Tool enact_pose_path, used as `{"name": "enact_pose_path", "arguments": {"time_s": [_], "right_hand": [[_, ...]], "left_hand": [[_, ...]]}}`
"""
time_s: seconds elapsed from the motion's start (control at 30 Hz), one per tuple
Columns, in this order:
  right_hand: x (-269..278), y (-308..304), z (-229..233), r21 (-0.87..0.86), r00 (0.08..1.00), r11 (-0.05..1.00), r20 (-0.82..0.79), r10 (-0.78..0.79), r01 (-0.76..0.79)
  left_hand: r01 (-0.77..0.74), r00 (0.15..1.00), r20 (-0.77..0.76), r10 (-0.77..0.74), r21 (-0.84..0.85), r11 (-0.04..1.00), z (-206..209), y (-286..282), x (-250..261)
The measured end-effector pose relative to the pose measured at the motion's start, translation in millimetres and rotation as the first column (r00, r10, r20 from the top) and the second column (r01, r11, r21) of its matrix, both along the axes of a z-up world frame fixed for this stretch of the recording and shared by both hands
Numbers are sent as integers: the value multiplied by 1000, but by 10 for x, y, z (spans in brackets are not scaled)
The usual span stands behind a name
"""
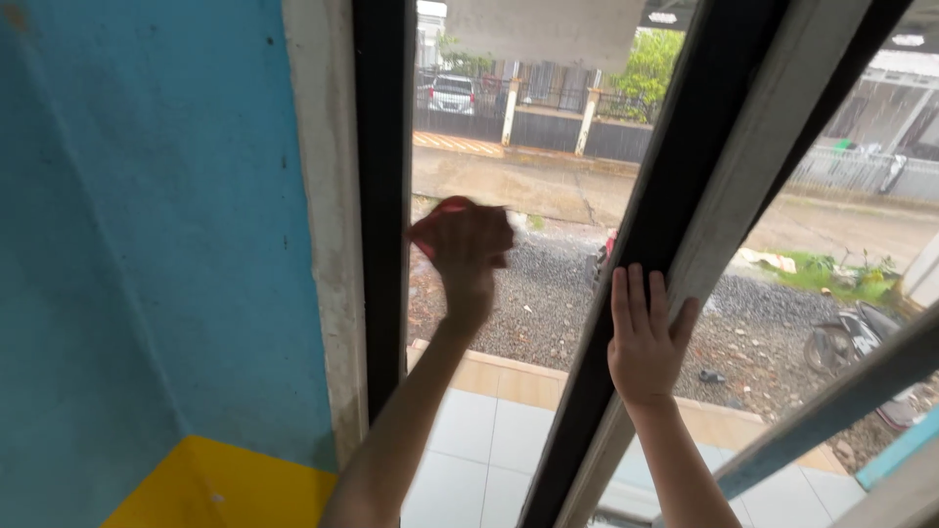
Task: The person wipes a window pane and its frame with a pink cloth. They move the cloth across the glass and along the frame edges, focusing on different sections of the window throughout the clip.
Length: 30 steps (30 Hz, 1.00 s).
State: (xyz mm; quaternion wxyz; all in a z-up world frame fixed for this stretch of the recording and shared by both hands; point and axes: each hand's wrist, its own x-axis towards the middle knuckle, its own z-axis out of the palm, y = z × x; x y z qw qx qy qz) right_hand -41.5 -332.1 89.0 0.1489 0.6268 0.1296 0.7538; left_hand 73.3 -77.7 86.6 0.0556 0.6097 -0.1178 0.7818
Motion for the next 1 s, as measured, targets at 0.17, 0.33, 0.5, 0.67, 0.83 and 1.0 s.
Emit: {"name": "enact_pose_path", "arguments": {"time_s": [0.17,0.33,0.5,0.67,0.83,1.0], "right_hand": [[31,-44,-67,23,999,999,-41,-26,27],[70,-94,-120,36,998,999,-62,-13,15],[59,-93,-92,23,997,1000,-75,17,-16],[14,-120,-173,49,974,997,-221,-45,57],[13,-108,-153,52,977,995,-201,-69,80],[-17,-71,-122,61,978,998,-210,-16,29]], "left_hand": [[-83,984,-145,106,155,984,109,-903,442],[164,975,97,-201,300,940,684,-786,-362],[968,137,-652,-746,-72,241,1349,-123,-1300],[200,915,-385,-124,165,966,603,220,-115],[78,959,-282,-37,133,988,859,-490,-474],[133,988,-120,-100,309,942,742,-725,-750]]}}
